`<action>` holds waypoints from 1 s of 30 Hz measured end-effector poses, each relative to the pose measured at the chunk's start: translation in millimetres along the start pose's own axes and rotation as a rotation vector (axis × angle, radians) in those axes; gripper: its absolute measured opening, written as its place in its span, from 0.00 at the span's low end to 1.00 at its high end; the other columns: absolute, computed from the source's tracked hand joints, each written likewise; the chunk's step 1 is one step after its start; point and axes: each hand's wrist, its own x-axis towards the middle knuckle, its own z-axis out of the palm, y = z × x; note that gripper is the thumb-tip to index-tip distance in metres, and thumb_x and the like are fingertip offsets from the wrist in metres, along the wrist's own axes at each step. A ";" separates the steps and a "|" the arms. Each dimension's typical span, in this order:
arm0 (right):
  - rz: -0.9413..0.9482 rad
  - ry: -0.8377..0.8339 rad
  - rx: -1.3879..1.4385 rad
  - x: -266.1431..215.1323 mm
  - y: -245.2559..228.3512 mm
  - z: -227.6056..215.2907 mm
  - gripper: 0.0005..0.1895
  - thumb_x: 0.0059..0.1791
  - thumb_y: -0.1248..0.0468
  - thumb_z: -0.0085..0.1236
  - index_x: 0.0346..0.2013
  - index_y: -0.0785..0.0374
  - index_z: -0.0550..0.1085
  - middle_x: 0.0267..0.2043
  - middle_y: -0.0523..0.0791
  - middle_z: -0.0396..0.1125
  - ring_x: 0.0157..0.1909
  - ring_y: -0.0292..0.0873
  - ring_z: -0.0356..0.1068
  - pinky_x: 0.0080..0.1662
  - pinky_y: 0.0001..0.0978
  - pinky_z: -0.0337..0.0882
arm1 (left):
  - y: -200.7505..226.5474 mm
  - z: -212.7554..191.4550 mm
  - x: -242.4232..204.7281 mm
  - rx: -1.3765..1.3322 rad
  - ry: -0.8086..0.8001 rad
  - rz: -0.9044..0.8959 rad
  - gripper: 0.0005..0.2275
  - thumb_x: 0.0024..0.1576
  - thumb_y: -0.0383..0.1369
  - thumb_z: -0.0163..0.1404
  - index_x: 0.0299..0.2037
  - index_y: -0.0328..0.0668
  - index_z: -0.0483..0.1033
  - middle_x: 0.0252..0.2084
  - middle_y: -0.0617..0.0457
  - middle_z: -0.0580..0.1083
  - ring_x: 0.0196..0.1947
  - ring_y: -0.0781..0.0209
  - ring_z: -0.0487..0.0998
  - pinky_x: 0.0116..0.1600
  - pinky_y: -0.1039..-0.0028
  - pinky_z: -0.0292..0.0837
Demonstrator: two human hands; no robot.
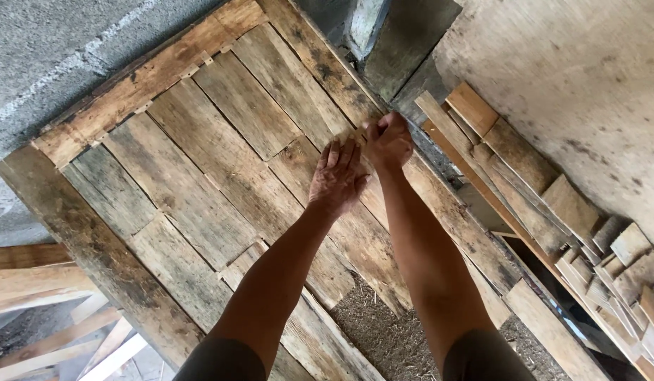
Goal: Apply wood planks to a surface to create a rustic wood wall or tabletop pattern.
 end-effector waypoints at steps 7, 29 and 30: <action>-0.221 0.068 0.077 -15.2 -13.6 -21.8 0.27 0.40 0.48 0.77 0.37 0.59 0.69 0.37 0.47 0.68 0.41 0.52 0.70 0.44 0.46 0.70 | -0.7 -1.5 0.1 -0.114 0.065 -0.011 0.37 0.62 0.52 0.42 0.76 0.35 0.47 0.78 0.43 0.48 0.76 0.38 0.48 0.77 0.55 0.39; -0.316 0.044 0.056 -17.4 -2.3 -20.5 0.29 0.45 0.43 0.68 0.44 0.60 0.68 0.41 0.48 0.68 0.42 0.51 0.70 0.44 0.47 0.70 | -5.9 21.8 -1.1 -0.317 0.211 -0.048 0.38 0.59 0.51 0.52 0.71 0.29 0.54 0.74 0.32 0.53 0.76 0.34 0.51 0.77 0.53 0.49; -0.211 -0.013 0.134 -12.9 3.1 -16.0 0.26 0.49 0.43 0.65 0.46 0.59 0.69 0.41 0.47 0.69 0.40 0.48 0.72 0.43 0.45 0.72 | -5.7 22.9 1.2 -0.291 0.182 -0.049 0.37 0.60 0.52 0.51 0.70 0.29 0.54 0.74 0.31 0.52 0.75 0.34 0.50 0.77 0.53 0.47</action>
